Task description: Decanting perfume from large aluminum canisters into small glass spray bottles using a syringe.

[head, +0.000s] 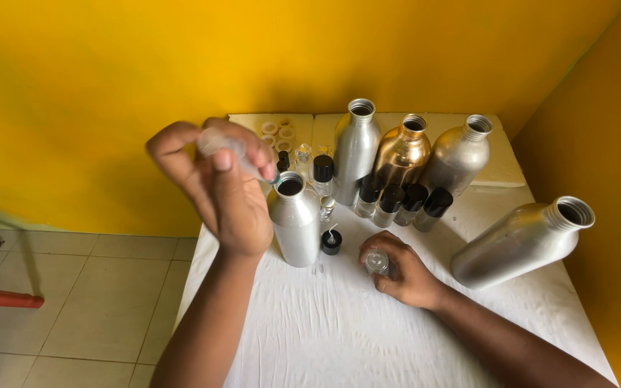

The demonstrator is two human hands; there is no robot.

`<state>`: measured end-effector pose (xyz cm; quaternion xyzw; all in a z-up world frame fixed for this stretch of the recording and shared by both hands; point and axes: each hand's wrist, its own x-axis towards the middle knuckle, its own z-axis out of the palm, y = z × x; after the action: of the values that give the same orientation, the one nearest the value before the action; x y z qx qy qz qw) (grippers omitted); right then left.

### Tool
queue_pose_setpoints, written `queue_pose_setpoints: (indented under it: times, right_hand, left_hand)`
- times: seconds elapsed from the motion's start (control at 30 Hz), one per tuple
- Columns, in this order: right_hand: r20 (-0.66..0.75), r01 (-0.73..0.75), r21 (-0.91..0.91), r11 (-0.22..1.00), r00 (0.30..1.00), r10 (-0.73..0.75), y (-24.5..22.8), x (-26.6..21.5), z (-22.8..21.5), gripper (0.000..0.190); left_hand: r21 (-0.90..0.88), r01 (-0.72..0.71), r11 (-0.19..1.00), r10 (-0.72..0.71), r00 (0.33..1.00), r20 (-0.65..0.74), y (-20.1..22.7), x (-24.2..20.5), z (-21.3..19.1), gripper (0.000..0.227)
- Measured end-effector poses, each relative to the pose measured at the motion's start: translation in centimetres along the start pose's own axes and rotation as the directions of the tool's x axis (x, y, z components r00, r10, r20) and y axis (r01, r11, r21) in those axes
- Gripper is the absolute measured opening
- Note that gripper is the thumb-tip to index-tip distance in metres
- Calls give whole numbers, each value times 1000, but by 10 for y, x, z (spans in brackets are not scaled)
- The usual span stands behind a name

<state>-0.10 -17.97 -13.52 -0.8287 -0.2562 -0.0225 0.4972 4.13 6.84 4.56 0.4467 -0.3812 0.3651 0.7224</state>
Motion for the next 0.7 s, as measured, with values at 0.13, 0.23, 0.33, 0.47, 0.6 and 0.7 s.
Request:
queue_pose_setpoints:
  times: [0.13, 0.23, 0.33, 0.47, 0.6, 0.7]
  right_hand:
    - [74, -14, 264, 964, 997, -5, 6, -1, -4, 60]
    - [-29, 28, 380, 925, 999, -18, 17, 1, 2, 67]
    - [-56, 62, 372, 926, 997, -44, 24, 1, 3, 69]
    - [-220, 132, 166, 977, 971, -94, -9, -1, -7, 66]
    - [-349, 355, 153, 922, 893, -285, -103, -17, -28, 30]
    - [-194, -387, -157, 909, 914, 355, -186, -59, -38, 20]
  left_hand:
    - [22, 165, 986, -165, 986, -6, -8, -2, 7, 17]
    - [27, 252, 967, -247, 961, -127, -34, -10, 7, 21]
    - [-28, 306, 951, -308, 949, -75, -32, -10, 5, 19]
    - [-27, 344, 938, -345, 938, -39, -36, -11, -3, 18]
    - [78, 346, 935, -345, 938, -29, -36, -11, -1, 24]
    - [122, 344, 931, -343, 939, -32, -36, -11, 1, 24]
